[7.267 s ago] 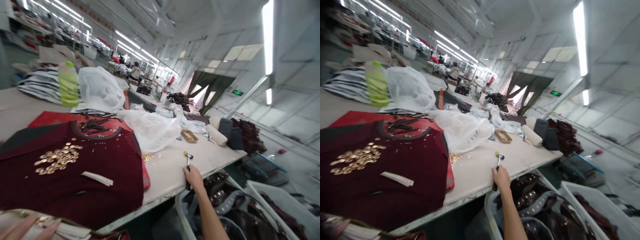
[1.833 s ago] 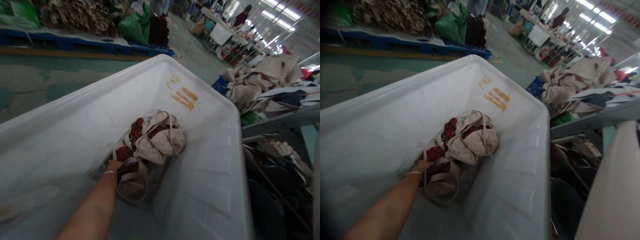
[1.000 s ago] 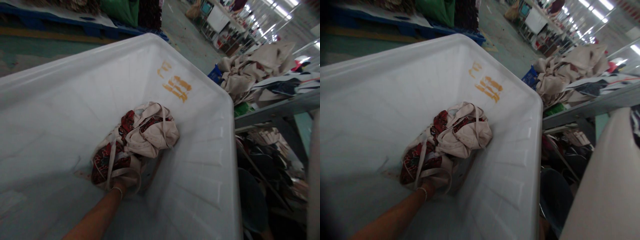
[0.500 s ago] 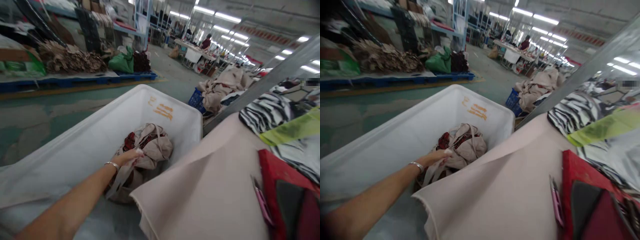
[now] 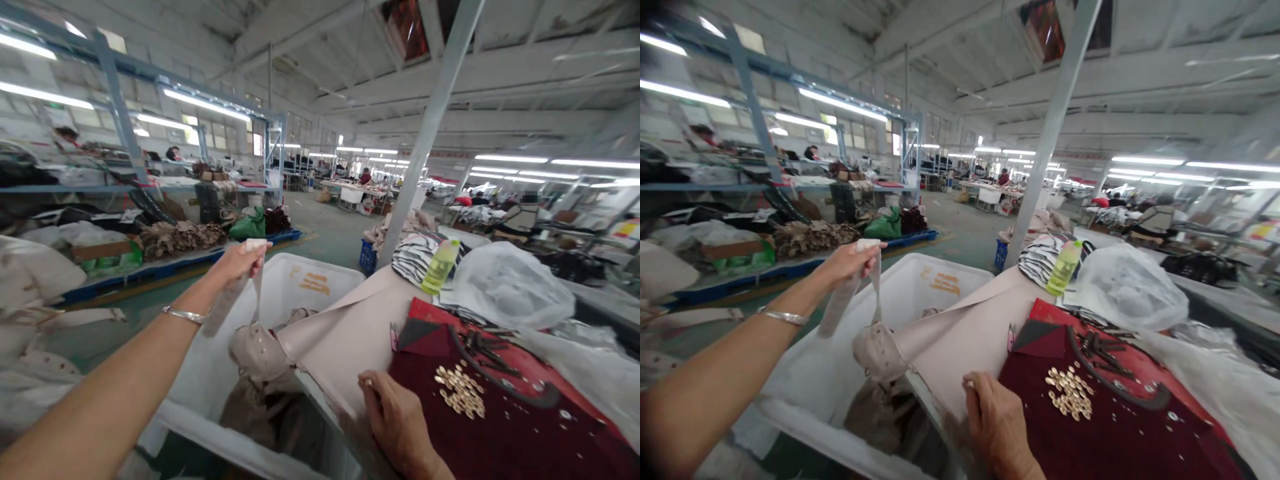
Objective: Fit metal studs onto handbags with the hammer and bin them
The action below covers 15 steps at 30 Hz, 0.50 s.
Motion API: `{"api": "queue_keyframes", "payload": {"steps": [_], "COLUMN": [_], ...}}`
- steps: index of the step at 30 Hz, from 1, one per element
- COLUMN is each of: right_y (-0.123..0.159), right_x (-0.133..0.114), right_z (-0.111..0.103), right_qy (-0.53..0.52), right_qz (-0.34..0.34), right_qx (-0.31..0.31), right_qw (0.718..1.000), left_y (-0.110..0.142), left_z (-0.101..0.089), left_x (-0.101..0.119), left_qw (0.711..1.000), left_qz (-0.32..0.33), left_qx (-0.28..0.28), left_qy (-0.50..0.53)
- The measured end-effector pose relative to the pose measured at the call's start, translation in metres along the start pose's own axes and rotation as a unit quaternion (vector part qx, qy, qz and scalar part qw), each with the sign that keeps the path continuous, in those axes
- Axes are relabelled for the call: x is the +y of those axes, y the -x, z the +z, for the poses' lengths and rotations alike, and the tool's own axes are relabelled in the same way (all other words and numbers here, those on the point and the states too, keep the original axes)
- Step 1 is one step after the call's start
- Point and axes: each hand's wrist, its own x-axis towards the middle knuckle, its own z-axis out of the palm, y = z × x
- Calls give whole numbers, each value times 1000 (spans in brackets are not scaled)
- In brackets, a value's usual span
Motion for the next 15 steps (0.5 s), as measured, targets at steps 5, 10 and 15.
{"api": "queue_keyframes", "payload": {"steps": [5,10,15], "right_y": [11,-29,-23], "right_x": [-52,-58,-114], "right_z": [-3,-30,-59], "right_qy": [-158,-205,-168], "right_qz": [128,193,42], "right_qx": [-25,21,52], "right_qw": [979,959,983], "left_y": [50,135,211], "left_z": [-21,-34,-10], "left_x": [167,302,388], "left_qw": [982,917,825], "left_qz": [183,380,475], "left_qx": [31,48,167], "left_qy": [-40,-113,-256]}}
